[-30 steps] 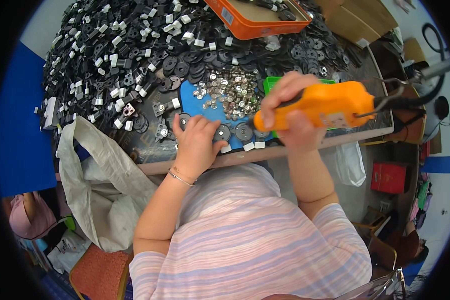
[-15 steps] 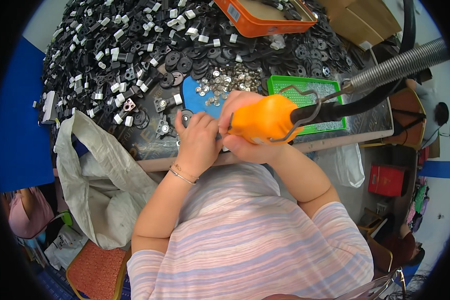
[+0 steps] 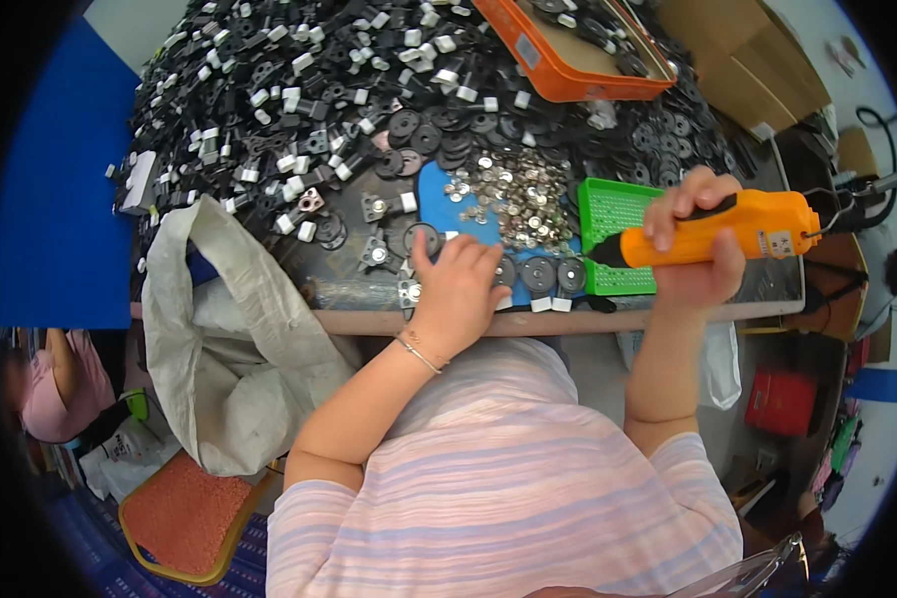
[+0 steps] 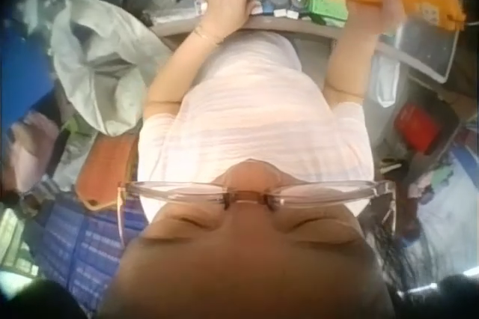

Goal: Assembling small circular components and screws into plastic parts using an electric screwdriver on a factory workbench.

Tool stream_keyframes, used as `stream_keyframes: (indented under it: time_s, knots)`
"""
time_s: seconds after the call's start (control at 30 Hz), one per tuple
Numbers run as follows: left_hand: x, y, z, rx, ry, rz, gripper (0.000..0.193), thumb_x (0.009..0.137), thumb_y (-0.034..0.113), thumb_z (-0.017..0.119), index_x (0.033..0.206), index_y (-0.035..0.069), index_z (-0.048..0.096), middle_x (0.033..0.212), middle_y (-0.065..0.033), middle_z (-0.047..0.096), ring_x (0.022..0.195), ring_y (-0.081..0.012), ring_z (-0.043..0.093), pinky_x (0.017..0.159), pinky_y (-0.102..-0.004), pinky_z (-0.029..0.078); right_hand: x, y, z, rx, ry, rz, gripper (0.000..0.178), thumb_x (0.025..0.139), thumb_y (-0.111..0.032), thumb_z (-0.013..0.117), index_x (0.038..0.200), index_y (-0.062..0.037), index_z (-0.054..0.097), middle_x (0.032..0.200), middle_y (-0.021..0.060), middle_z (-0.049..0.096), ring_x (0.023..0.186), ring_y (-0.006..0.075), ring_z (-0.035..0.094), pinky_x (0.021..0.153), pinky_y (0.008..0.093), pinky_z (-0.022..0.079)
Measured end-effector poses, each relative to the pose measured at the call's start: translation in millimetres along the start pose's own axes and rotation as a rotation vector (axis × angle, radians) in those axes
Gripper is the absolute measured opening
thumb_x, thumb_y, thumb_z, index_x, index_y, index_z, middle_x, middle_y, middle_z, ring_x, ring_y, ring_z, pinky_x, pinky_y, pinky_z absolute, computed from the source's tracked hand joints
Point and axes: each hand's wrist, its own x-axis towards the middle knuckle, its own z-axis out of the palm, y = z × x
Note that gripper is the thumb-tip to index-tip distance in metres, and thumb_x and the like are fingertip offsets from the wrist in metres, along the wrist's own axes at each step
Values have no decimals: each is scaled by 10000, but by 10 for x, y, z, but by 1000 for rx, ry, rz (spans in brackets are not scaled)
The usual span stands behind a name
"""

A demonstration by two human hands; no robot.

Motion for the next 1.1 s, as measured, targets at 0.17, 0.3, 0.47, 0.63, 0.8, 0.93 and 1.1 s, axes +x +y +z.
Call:
stream_keyframes:
  time_s: [0.17, 0.3, 0.47, 0.63, 0.8, 0.93, 1.1]
  knots:
    - [-20, -9, -209, 25, 36, -16, 681, 664, 309, 764, 1246, 86, 489, 1151, -69, 535, 1170, -243, 445, 1022, -613, 137, -176, -65, -204, -45, 149, -4, 329, 815, -259, 613, 987, -18, 469, 897, 116, 469, 604, 190, 534, 620, 324, 450]
    - [21, -312, -404, 242, 119, -164, 816, 617, 424, 782, 1270, 61, 454, 1112, -77, 526, 1111, -246, 455, 1015, -577, 175, -189, -161, -307, -103, 180, -60, 337, 819, -266, 608, 999, -14, 474, 906, 116, 467, 606, 197, 524, 626, 326, 443]
    - [132, -326, -332, 420, 102, -285, 904, 589, 603, 731, 1234, 26, 473, 963, -73, 569, 958, -227, 502, 968, -534, 232, -206, -119, -306, -88, 216, -56, 323, 822, -234, 616, 1003, -5, 477, 902, 123, 474, 611, 199, 525, 619, 326, 447]
    - [251, -261, -245, 524, 5, -344, 872, 598, 570, 748, 1223, 28, 472, 954, -72, 581, 964, -222, 516, 984, -552, 229, -200, -78, -325, -117, 230, -102, 257, 820, -141, 629, 985, 5, 498, 906, 133, 494, 619, 201, 536, 579, 309, 465]
    - [351, -225, -292, 439, -41, -329, 833, 584, 401, 782, 1253, 31, 451, 1009, -84, 554, 1024, -241, 497, 1017, -559, 204, -190, 78, -426, -226, 376, -151, 196, 787, 35, 564, 973, 3, 512, 878, 127, 546, 622, 185, 567, 589, 291, 485]
    - [448, -300, -309, 292, 17, -192, 861, 558, 252, 808, 1301, 75, 411, 1121, -74, 521, 1111, -247, 464, 1033, -542, 195, -163, 190, -458, -246, 394, -170, 196, 781, 52, 589, 956, -3, 522, 845, 104, 566, 604, 159, 582, 577, 272, 494]
    - [645, -344, -295, 168, -58, 0, 852, 562, 122, 796, 1315, 105, 397, 1107, -80, 513, 1119, -254, 465, 1045, -540, 203, -147, 228, -477, -266, 413, -181, 185, 790, 47, 600, 953, 3, 523, 851, 105, 572, 605, 151, 584, 573, 259, 497]
